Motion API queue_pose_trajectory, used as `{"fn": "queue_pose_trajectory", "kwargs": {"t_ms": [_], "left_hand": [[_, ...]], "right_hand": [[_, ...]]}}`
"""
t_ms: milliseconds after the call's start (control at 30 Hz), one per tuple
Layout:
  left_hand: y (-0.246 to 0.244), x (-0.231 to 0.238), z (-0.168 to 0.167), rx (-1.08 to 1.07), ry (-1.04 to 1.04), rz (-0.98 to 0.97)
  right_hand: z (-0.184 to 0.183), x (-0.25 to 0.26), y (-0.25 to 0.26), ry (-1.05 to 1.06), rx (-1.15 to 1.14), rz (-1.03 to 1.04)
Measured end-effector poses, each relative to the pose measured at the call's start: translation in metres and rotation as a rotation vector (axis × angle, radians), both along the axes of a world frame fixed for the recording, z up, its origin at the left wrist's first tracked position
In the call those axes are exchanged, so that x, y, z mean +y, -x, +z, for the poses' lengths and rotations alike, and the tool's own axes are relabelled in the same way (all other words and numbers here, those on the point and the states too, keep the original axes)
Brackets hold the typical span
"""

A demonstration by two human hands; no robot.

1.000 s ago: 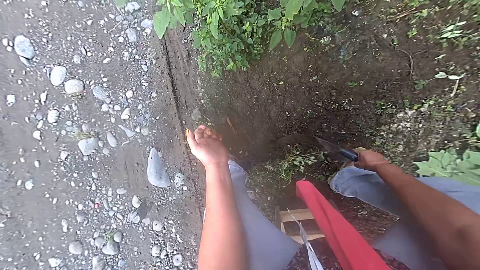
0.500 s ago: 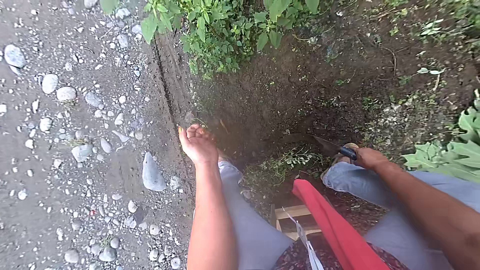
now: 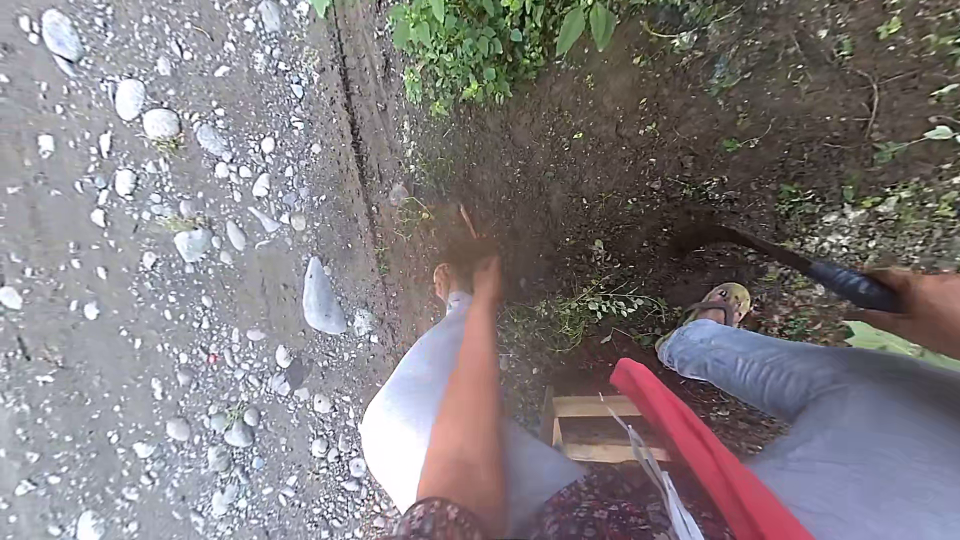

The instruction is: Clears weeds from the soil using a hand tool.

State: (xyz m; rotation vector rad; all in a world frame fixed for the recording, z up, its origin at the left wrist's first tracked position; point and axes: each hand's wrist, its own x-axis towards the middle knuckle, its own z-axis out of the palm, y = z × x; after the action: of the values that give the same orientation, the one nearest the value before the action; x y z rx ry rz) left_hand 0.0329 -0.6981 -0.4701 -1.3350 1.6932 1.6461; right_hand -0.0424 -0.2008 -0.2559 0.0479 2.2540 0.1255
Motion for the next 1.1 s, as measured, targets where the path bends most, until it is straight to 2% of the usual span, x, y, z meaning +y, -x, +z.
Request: {"fn": "queue_pose_trajectory", "kwargs": {"t_ms": [67, 133, 200, 267, 367, 467, 567, 667, 733, 800, 833, 867, 933, 1000, 1100], "left_hand": [[-0.029, 0.015, -0.049, -0.146, 0.003, 0.039], [-0.062, 0.027, -0.081, -0.276, 0.087, -0.057], [-0.087, 0.033, -0.103, -0.317, 0.192, -0.225], [-0.104, 0.039, -0.121, -0.294, 0.245, -0.309], [-0.110, 0.057, -0.136, -0.256, 0.173, -0.223], [-0.103, 0.088, -0.135, -0.309, 0.207, -0.090], [-0.095, 0.128, -0.120, -0.406, 0.344, -0.196], [-0.088, 0.180, -0.105, -0.353, 0.335, -0.194], [-0.072, 0.229, -0.101, -0.310, 0.383, 0.035], [-0.034, 0.274, -0.086, -0.359, 0.570, 0.340], [-0.006, 0.248, -0.040, -0.506, 0.073, 0.248], [0.008, 0.256, -0.040, -0.517, 0.091, 0.355], [0.011, 0.271, -0.086, -0.569, 0.182, 0.386], [0.005, 0.270, -0.117, -0.614, 0.127, 0.323], [-0.003, 0.263, -0.124, -0.678, 0.152, 0.140]], "right_hand": [[-0.015, 0.023, -0.005, 0.025, 0.059, -0.043], [-0.020, 0.033, -0.009, 0.029, 0.070, -0.110], [-0.018, 0.031, -0.008, 0.014, 0.057, -0.166], [-0.026, 0.038, -0.013, 0.018, 0.111, -0.150], [-0.023, 0.026, -0.018, -0.004, 0.157, -0.078], [-0.018, 0.019, -0.009, -0.034, 0.137, -0.068], [-0.015, 0.020, -0.001, -0.037, 0.116, -0.079], [-0.015, 0.018, -0.004, -0.043, 0.130, -0.073], [-0.015, 0.017, -0.004, -0.037, 0.131, -0.068], [-0.014, 0.018, -0.002, -0.028, 0.126, -0.073], [-0.013, 0.019, -0.001, -0.025, 0.120, -0.080], [-0.012, 0.020, 0.001, -0.027, 0.115, -0.084], [-0.011, 0.021, 0.003, -0.037, 0.099, -0.093], [-0.010, 0.020, 0.005, -0.029, 0.090, -0.102], [-0.010, 0.021, 0.008, -0.021, 0.092, -0.098]]}}
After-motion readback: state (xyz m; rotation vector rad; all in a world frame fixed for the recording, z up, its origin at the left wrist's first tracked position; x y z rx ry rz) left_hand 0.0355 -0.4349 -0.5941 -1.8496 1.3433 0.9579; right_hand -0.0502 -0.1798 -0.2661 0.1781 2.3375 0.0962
